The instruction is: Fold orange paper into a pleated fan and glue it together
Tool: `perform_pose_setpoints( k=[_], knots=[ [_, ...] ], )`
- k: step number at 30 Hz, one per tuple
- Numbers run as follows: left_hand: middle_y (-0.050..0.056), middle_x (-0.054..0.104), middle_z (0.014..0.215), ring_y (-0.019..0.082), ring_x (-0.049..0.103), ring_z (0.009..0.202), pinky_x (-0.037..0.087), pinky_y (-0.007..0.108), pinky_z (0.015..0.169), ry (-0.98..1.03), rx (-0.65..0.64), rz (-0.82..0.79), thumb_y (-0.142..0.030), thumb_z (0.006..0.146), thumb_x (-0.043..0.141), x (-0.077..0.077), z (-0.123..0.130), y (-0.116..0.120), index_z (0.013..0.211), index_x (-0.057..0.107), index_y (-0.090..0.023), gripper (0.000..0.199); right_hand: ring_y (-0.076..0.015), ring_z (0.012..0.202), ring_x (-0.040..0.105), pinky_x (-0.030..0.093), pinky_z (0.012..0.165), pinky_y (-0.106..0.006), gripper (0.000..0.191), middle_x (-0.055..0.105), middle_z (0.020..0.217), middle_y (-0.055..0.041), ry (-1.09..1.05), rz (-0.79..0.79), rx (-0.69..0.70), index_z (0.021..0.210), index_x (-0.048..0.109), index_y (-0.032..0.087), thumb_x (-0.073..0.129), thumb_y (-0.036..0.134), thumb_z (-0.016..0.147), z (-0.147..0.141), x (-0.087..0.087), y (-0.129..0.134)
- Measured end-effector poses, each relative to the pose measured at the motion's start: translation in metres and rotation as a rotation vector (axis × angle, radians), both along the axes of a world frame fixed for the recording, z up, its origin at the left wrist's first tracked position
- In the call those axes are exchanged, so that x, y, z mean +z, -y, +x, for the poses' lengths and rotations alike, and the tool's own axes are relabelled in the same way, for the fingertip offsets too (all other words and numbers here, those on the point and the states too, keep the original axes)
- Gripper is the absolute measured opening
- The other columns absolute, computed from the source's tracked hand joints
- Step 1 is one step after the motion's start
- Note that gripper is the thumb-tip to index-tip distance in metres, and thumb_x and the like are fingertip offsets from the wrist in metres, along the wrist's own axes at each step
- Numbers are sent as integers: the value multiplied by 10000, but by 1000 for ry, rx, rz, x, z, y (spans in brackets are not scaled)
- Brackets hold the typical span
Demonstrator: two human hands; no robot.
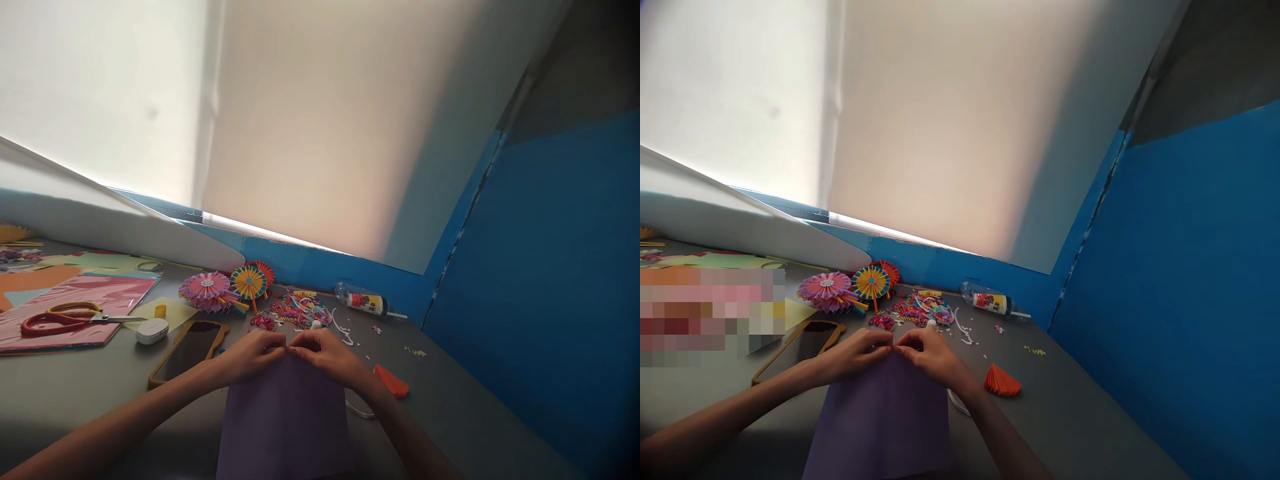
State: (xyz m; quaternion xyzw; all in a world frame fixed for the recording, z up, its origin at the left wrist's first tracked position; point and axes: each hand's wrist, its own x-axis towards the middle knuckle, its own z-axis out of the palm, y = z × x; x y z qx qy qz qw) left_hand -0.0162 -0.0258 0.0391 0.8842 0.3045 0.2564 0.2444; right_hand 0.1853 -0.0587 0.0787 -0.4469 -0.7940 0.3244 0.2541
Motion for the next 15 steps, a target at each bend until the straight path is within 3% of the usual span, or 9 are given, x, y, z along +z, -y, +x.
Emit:
perform_pose_setpoints(
  k=[7,15],
  knots=[
    [-32,409,653,130,385,624,259,233,559,173,20,-56,-321,909,395,2,3,2,687,440,-178,268,-220,886,631,463,767,-288,251,696,865,-51,-189,-15,-99,849,717,160,660,398,793,-6,-1,1],
    [-18,435,694,152,422,679,290,239,593,227,34,-135,-331,907,384,8,4,10,694,442,-176,270,-167,769,581,405,675,-257,354,664,814,-25,-378,-244,-146,862,726,161,730,483,715,-2,-4,7]
  ],
)
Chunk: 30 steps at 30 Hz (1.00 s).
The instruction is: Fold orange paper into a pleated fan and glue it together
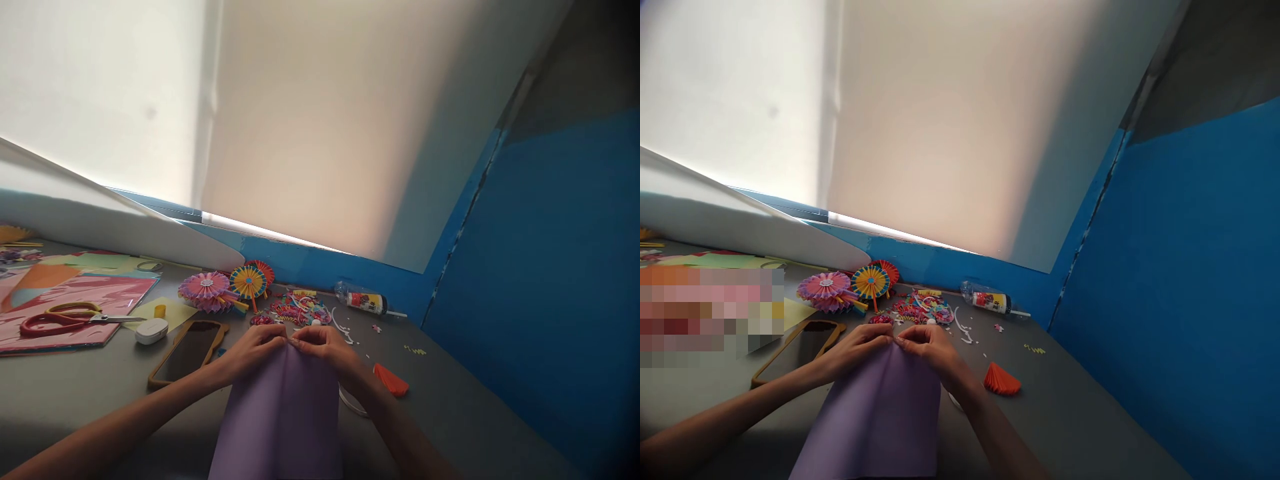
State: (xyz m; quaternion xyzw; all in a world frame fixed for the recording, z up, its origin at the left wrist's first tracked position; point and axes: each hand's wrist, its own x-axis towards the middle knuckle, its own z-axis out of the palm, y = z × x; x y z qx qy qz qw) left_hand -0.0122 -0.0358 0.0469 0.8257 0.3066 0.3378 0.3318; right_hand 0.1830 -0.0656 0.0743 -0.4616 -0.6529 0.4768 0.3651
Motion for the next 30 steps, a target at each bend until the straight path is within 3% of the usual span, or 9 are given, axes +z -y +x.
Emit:
perform_pose_setpoints(
  k=[8,15,18,24,27,30],
  knots=[
    [-10,434,729,157,424,710,325,234,615,25,8,-27,-397,917,379,-7,-1,-7,726,444,-181,295,-172,819,578,402,675,-244,342,663,875,-28,-5,30,-27,902,721,185,695,494,757,1,-6,0],
    [-32,323,647,115,315,582,230,229,492,-85,-53,-28,-561,909,396,-6,-8,-14,665,401,-179,454,-166,720,558,381,589,-241,455,620,754,-22,159,104,-43,764,681,162,675,614,717,35,-2,-10],
    [-37,291,622,107,275,564,190,233,473,-120,-72,-23,-585,902,402,-4,-10,-16,635,375,-179,486,-151,655,535,345,530,-235,469,613,735,-22,157,84,-74,806,666,165,662,626,724,45,-5,-9],
    [-29,345,645,115,323,591,232,234,507,-107,-42,42,-539,941,352,-3,-11,-19,651,390,-176,466,-95,464,383,270,451,-222,491,476,560,59,20,138,-137,992,592,208,673,615,730,49,-20,-12],
    [-29,366,648,118,351,588,251,233,515,-69,24,47,-546,939,349,-5,-14,-27,682,442,-170,465,-124,494,473,334,459,-235,581,543,613,37,-79,134,-194,1065,558,212,690,639,692,54,-23,-11],
    [-27,392,652,123,390,600,272,226,517,-49,68,47,-571,920,382,-6,-18,-34,694,468,-165,472,-201,703,633,482,599,-290,709,661,817,-25,-168,50,-121,1191,523,225,798,545,621,58,-21,-3]
  ],
)
